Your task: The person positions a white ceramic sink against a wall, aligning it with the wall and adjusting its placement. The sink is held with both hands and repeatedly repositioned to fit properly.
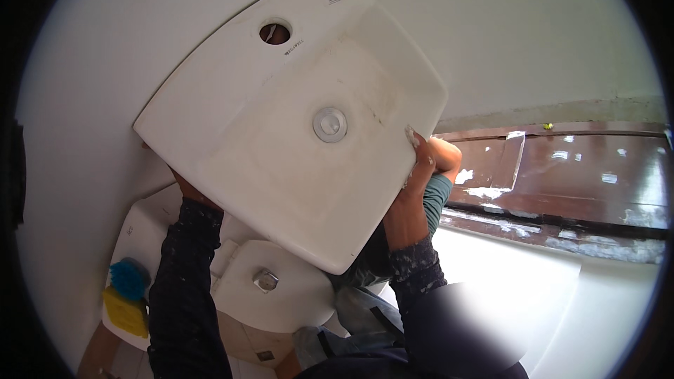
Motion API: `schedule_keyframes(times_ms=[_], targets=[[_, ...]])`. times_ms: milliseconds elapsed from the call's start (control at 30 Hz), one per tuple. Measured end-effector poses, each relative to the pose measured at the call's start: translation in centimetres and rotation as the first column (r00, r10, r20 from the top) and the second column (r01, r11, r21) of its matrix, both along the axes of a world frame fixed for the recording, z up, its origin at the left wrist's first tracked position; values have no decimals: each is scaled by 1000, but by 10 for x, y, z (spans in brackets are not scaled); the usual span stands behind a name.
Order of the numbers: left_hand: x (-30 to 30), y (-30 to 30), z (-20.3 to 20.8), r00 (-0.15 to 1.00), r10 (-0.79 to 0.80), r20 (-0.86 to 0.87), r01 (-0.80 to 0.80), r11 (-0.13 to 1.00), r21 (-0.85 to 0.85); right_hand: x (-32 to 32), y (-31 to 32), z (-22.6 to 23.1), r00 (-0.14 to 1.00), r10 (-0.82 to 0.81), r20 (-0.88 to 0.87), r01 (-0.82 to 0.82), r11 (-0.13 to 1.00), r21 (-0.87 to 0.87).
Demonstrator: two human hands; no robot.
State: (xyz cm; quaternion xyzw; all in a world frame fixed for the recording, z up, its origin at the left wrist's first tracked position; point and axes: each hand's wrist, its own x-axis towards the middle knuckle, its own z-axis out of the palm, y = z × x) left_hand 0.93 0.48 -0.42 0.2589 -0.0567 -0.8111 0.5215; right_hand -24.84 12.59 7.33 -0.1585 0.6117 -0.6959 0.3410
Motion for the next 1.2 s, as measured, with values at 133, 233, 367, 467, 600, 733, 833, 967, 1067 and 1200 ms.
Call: schedule_keyframes(times_ms=[133, 233, 367, 467, 600, 733, 833, 967, 1067, 1200], targets=[[-1, -8, -6, 1000, -6, -21, 6, 1000, -3, 1, -1, 0, 997, 19, 76, -17, 1000, -26], [-2, -10, -11, 999, -12, -43, 11, 1000, -15, 5, -4, 2, 981, -50, 186, 53, 999, -10], [-1, -6, -16, 999, 38, 21, -38, 999, -10, 12, -5, 6, 957, -101, 273, 114, 993, -33], [0, -5, -19, 997, 32, -69, -28, 998, 62, 14, -5, 7, 966, -91, 241, 109, 992, -60], [2, -4, -23, 1000, 12, 20, -13, 1000, 7, 11, -8, 4, 974, -71, 216, 97, 989, -110], [3, -4, -30, 1000, -10, 5, 10, 1000, -28, 8, -3, 0, 967, 32, 253, 22, 978, -208], [3, -1, -35, 999, -8, -47, 8, 1000, 1, 3, -1, -5, 965, -69, 255, 94, 992, -89], [1, 0, -38, 983, 89, -161, -99, 994, -53, 4, -4, -5, 944, -135, 299, 159, 986, -55], [2, 1, -37, 986, 58, -158, -73, 993, -95, 11, -5, 2, 927, -183, 329, 190, 982, 10], [3, 2, -45, 999, -34, -17, 33, 997, -70, 18, -5, 15, 938, -210, 275, 193, 977, 89]])
